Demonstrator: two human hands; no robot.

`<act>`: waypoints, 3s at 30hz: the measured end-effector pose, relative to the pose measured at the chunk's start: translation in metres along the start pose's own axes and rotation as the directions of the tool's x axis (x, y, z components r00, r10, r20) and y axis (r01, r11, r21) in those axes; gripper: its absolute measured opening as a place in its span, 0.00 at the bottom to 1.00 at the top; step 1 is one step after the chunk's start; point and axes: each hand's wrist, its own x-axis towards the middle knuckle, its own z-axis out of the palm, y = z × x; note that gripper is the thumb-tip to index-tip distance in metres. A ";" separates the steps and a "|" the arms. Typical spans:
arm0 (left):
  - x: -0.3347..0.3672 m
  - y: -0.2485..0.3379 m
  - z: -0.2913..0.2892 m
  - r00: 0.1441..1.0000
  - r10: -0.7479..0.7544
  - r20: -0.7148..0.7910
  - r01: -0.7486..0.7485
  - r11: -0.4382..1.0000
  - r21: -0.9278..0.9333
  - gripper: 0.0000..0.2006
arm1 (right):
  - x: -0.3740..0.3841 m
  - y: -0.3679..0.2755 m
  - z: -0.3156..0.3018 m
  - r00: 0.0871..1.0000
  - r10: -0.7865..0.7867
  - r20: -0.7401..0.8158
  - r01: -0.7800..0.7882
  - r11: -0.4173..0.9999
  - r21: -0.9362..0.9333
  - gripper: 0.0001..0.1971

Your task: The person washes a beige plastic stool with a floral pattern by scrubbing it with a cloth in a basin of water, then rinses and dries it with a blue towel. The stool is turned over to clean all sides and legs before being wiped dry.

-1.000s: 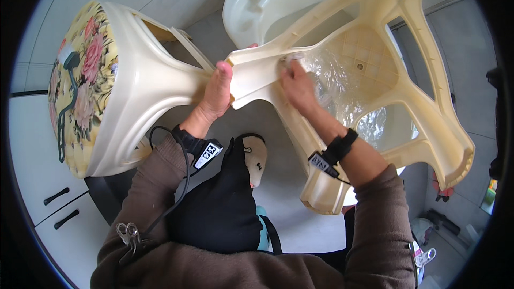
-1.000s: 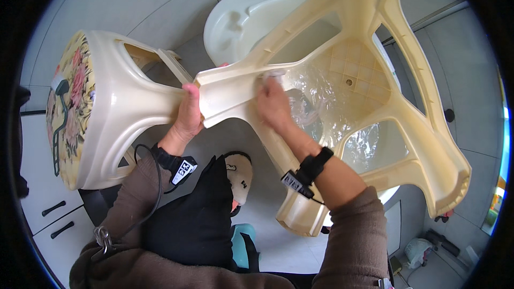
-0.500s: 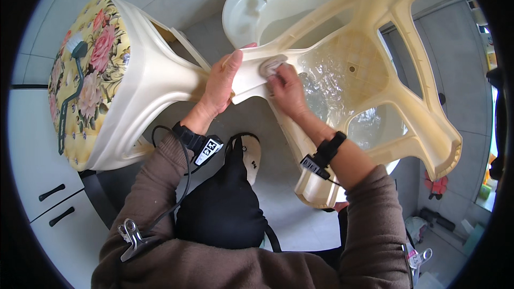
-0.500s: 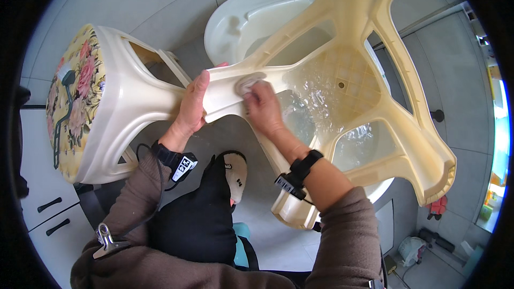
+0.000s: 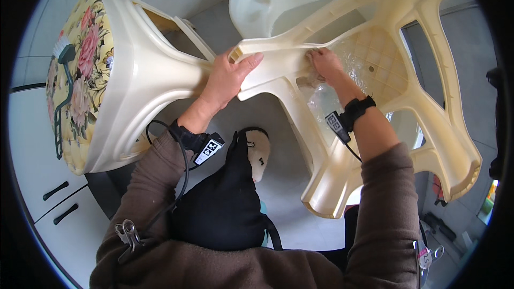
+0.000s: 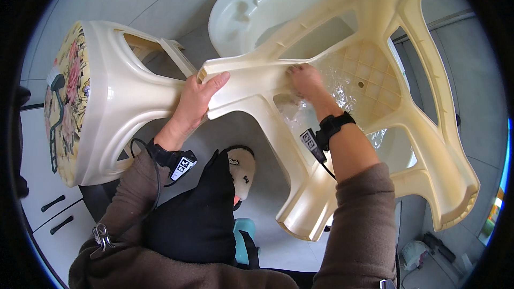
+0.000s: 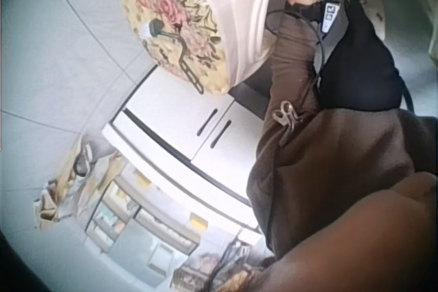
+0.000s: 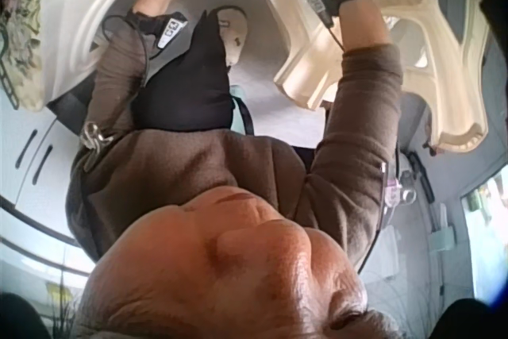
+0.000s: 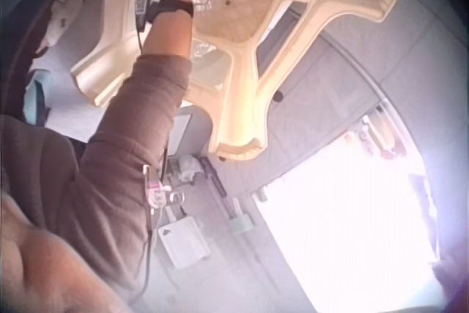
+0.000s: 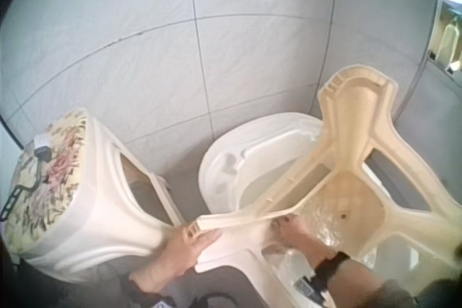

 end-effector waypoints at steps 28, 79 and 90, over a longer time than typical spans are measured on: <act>-0.018 0.003 -0.003 0.966 0.088 0.245 -0.142 0.966 0.215 0.30 | -0.014 0.081 -0.057 0.987 0.155 -0.044 -0.161 0.963 -0.215 0.20; -0.003 -0.006 0.009 0.964 -0.049 0.261 -0.006 0.978 0.207 0.22 | -0.115 -0.025 0.002 0.562 -0.793 -0.235 0.726 0.609 -0.320 0.16; 0.000 -0.008 0.011 0.968 -0.065 0.241 0.026 0.986 0.162 0.20 | -0.010 0.165 -0.035 0.973 -0.180 -0.144 0.070 0.824 -0.562 0.17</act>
